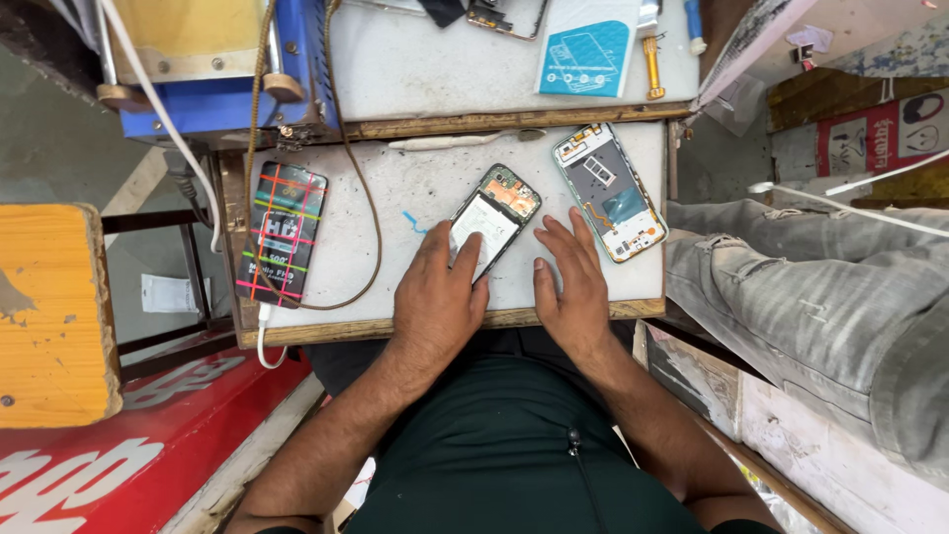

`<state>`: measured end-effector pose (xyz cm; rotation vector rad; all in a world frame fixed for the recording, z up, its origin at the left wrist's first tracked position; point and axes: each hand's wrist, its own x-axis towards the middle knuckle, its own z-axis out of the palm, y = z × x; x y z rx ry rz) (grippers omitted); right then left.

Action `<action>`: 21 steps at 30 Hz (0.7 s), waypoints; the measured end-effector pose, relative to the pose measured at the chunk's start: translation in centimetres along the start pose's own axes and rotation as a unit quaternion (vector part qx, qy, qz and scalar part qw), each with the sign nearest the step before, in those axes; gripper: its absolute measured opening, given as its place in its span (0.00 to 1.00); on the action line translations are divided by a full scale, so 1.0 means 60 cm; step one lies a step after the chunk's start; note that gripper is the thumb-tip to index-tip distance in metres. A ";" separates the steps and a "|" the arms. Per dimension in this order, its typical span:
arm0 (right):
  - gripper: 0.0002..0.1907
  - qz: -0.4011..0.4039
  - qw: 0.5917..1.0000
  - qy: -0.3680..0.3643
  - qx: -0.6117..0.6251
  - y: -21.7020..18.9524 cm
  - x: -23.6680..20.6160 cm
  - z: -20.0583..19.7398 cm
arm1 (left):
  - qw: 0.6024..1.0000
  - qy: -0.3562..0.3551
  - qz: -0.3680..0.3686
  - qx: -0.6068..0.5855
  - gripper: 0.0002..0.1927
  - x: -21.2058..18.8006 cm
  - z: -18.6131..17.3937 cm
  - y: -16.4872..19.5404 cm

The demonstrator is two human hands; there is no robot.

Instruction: The person works on a disassembled smartphone, handling the chassis, battery, and screen assembly. They place the battery into the chassis, connect a charging cable to a separate phone, and then connect the cable to the disassembled phone to test it. The person also handles a new screen assembly and places it on the workbench.

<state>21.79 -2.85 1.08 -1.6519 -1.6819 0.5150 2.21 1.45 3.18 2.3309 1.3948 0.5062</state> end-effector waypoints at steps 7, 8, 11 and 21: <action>0.23 0.002 0.998 -0.042 -0.040 0.003 0.004 0.010 | 0.997 -0.059 0.002 0.050 0.31 0.009 -0.006 -0.002; 0.24 -0.001 0.998 -0.042 -0.042 0.002 0.006 0.010 | 0.997 -0.061 0.003 0.050 0.31 0.010 -0.007 -0.001; 0.26 -0.013 0.997 -0.048 -0.055 -0.001 0.010 0.007 | 0.996 -0.073 0.003 0.052 0.31 0.012 -0.010 -0.002; 0.25 -0.049 0.982 -0.076 -0.168 0.002 0.038 -0.003 | 0.994 -0.096 -0.001 0.057 0.31 0.017 -0.007 -0.011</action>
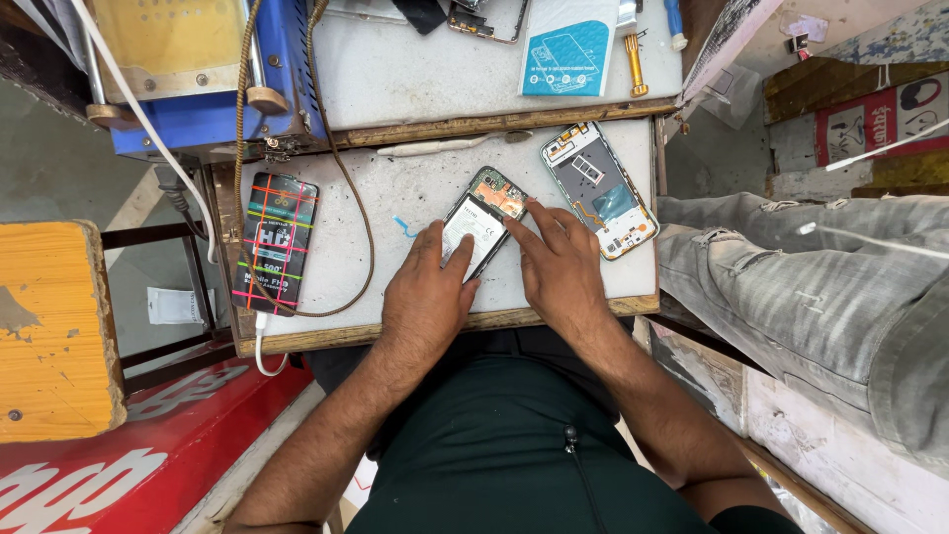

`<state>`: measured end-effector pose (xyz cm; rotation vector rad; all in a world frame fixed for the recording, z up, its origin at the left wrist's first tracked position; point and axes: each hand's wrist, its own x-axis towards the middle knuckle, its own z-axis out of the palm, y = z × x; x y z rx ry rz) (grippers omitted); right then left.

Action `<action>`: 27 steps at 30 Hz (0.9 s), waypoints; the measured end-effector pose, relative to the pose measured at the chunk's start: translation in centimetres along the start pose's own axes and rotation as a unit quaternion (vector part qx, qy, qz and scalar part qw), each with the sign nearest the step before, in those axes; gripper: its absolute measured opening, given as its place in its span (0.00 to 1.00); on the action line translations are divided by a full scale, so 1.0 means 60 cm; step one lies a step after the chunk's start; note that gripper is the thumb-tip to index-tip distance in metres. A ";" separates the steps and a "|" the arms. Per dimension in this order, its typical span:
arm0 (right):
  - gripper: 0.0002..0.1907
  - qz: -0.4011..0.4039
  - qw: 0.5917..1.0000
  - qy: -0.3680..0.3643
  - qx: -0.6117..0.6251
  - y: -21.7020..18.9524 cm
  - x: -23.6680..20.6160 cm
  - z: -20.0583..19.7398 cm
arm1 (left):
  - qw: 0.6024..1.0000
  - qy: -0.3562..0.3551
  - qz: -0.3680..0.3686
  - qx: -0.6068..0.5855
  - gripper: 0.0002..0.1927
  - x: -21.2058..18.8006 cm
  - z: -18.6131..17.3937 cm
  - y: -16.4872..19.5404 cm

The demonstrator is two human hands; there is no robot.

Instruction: The person works on a disassembled smartphone, handling the chassis, battery, and screen assembly. They place the battery into the chassis, connect a charging cable to a separate phone, and then connect the cable to the disassembled phone to test it. The person also handles a new screen assembly and places it on the workbench.

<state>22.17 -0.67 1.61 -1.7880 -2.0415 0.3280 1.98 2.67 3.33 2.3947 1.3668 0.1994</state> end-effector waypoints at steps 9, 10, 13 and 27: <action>0.25 -0.021 0.999 -0.012 -0.026 0.006 0.007 -0.003 | 1.000 0.009 0.003 -0.008 0.32 -0.005 0.011 -0.005; 0.24 -0.024 0.999 -0.013 -0.028 0.004 0.007 -0.005 | 1.000 0.008 0.003 -0.009 0.32 -0.006 0.013 -0.005; 0.22 -0.022 0.999 -0.011 -0.023 -0.004 0.014 -0.012 | 0.999 0.031 0.011 -0.006 0.32 -0.007 0.016 -0.007; 0.23 -0.016 1.000 0.004 -0.018 -0.016 0.007 -0.004 | 0.991 0.105 0.072 -0.042 0.31 -0.034 0.034 -0.029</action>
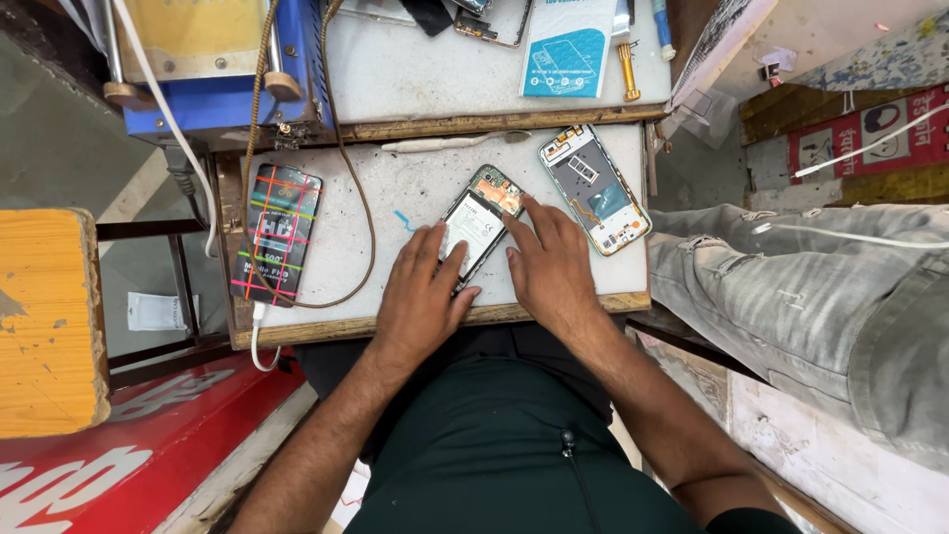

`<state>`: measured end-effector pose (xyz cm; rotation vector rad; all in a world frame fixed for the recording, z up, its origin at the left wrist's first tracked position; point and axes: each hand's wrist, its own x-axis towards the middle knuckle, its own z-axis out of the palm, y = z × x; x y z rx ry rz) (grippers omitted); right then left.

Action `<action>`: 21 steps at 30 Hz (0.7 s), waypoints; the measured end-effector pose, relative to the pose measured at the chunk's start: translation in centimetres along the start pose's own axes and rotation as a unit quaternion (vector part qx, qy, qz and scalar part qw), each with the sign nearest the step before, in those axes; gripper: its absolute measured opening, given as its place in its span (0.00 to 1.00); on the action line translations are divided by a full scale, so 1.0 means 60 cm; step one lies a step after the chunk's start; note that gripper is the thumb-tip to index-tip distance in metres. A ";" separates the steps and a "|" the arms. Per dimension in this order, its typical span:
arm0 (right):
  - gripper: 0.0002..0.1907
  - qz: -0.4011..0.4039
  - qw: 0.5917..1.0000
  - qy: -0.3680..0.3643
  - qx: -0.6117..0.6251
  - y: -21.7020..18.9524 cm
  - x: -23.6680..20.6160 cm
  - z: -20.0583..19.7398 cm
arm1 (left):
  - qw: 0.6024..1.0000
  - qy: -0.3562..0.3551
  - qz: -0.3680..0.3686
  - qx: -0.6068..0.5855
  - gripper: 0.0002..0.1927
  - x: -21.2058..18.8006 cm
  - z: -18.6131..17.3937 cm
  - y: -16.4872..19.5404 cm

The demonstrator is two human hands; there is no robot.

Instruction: The person works on a disassembled smartphone, handling the chassis, battery, and screen assembly. They place the battery into the chassis, connect a charging cable to a separate phone, and then connect the cable to the disassembled phone to test it. The person also handles a new screen assembly and places it on the workbench.

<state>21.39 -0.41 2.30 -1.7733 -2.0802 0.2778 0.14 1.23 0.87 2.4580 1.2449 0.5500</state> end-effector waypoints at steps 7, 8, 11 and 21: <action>0.25 -0.011 0.999 0.023 0.041 0.015 -0.032 0.033 | 0.998 0.060 0.005 0.001 0.21 -0.041 -0.002 -0.032; 0.25 -0.018 0.999 0.023 0.038 0.018 -0.032 0.036 | 0.998 0.064 0.005 -0.004 0.21 -0.042 0.000 -0.035; 0.26 -0.038 0.999 0.017 0.033 0.022 -0.029 0.039 | 0.997 0.074 0.008 -0.014 0.20 -0.037 0.008 -0.038; 0.27 -0.051 0.998 0.032 0.030 0.020 -0.025 0.043 | 0.996 0.088 0.006 0.016 0.21 -0.035 0.023 -0.042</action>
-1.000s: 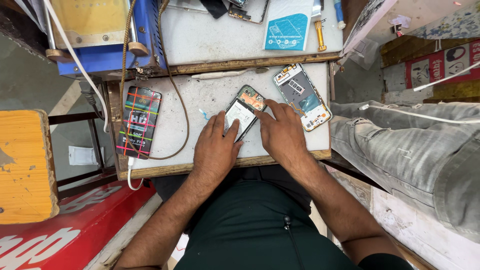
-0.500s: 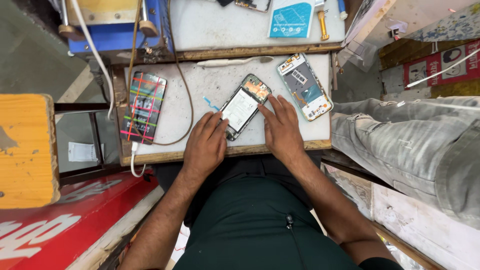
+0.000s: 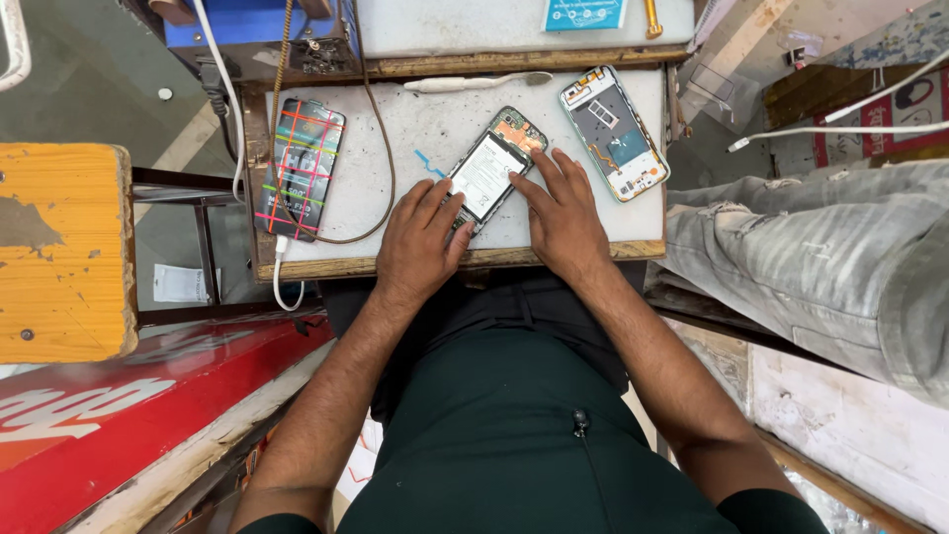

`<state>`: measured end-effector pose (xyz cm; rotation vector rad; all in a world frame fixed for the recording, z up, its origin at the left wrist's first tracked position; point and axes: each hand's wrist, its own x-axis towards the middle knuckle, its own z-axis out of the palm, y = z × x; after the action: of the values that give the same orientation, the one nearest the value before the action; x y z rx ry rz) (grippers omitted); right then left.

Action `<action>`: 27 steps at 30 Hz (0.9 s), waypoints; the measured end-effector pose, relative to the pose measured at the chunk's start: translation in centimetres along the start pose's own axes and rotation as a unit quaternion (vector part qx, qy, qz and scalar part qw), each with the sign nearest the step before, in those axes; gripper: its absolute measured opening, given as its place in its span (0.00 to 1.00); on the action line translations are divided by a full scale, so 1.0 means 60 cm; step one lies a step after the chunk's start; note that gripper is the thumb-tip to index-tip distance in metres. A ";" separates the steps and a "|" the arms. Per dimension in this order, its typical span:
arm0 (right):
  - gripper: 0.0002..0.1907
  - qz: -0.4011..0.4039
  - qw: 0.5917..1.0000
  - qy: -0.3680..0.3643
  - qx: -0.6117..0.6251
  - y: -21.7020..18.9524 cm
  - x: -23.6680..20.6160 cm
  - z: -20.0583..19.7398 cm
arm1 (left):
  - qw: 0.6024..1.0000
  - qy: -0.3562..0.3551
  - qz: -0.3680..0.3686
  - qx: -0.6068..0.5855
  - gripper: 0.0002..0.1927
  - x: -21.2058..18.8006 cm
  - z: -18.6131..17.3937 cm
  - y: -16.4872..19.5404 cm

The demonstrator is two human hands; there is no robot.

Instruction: The person works on a disassembled smartphone, handling the chassis, battery, and screen assembly. They place the battery into the chassis, connect a charging cable to a separate phone, and then connect the cable to the disassembled phone to test it. The person also handles a new screen assembly and places it on the workbench.

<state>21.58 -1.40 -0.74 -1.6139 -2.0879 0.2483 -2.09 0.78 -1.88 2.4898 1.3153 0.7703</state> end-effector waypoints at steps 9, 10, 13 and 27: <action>0.27 -0.019 1.000 -0.015 0.011 0.003 -0.005 -0.002 | 0.999 0.013 0.035 0.012 0.21 -0.002 0.002 0.002; 0.27 -0.018 1.000 -0.012 0.019 0.004 -0.005 -0.002 | 0.999 0.013 0.033 0.010 0.20 -0.002 0.002 0.002; 0.28 -0.020 1.000 -0.010 0.015 0.005 -0.004 -0.001 | 0.999 0.012 0.028 0.014 0.20 -0.002 0.005 0.003; 0.23 0.022 0.994 0.060 0.093 0.004 -0.016 -0.007 | 1.000 -0.014 -0.013 -0.017 0.35 0.005 -0.002 0.006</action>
<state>22.15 -2.31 -0.74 -1.5255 -1.8828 0.3411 -1.78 0.81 -1.51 2.4441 1.3121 0.7420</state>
